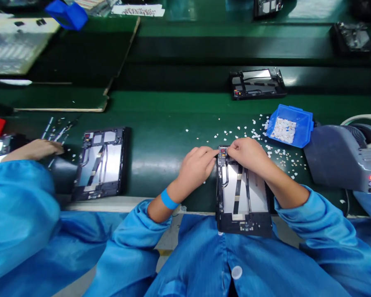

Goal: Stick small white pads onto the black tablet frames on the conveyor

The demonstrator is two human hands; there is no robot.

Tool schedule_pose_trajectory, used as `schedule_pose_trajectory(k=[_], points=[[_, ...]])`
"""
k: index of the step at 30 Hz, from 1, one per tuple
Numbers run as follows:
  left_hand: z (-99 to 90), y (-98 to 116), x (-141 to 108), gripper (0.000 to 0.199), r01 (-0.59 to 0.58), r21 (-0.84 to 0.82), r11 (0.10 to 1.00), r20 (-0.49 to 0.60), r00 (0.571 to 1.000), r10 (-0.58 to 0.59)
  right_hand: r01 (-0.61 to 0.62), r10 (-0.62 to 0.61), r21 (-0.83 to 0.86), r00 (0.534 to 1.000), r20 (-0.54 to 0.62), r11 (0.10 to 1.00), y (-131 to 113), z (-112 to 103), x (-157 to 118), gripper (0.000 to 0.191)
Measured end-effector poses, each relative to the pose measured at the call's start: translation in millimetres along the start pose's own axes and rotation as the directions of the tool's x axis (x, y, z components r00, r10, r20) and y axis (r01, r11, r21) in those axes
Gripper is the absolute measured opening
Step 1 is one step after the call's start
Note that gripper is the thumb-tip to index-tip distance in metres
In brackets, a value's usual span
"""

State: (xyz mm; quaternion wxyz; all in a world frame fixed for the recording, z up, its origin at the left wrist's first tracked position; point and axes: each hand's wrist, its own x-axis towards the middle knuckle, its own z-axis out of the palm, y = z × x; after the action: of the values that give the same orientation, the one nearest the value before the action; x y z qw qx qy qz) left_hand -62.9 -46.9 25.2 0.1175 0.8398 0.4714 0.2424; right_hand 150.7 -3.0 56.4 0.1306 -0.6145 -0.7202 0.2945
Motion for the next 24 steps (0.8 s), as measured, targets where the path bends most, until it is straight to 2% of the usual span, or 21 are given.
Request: schedule_pose_trajectory(k=[8,13,16,19,22,24], points=[[5.0,3.0,5.9,0.036,-0.078,0.140,0.987,0.053,0.996,0.072,-0.025,0.027,-0.042,0.999,0.030,0.999,-0.2,2.1,2.8,0.027],[0.9,0.6,8.4,0.038,-0.113,0.195,0.974,0.124,0.988,0.090,0.011,-0.007,-0.082,0.999,0.046,0.997,0.7,1.4,4.2,0.024],[-3.6,-2.5,13.1,0.040,-0.154,0.219,0.964,0.189,0.975,0.113,0.042,-0.042,-0.111,0.999,0.005,0.993,5.4,4.7,-0.8,0.021],[-7.1,-7.9,18.0,0.040,-0.179,0.197,0.964,0.252,0.959,0.127,0.173,-0.183,-0.107,0.979,-0.093,0.979,18.5,12.1,-12.9,0.017],[-10.1,-15.1,21.1,0.046,-0.154,0.115,0.981,0.301,0.947,0.114,0.433,-0.457,-0.196,0.884,-0.100,0.880,36.1,21.1,-27.0,0.029],[-12.6,-19.0,22.9,0.050,-0.126,0.055,0.990,0.320,0.942,0.102,0.527,-0.565,-0.298,0.823,-0.053,0.796,43.9,25.4,-34.2,0.035]])
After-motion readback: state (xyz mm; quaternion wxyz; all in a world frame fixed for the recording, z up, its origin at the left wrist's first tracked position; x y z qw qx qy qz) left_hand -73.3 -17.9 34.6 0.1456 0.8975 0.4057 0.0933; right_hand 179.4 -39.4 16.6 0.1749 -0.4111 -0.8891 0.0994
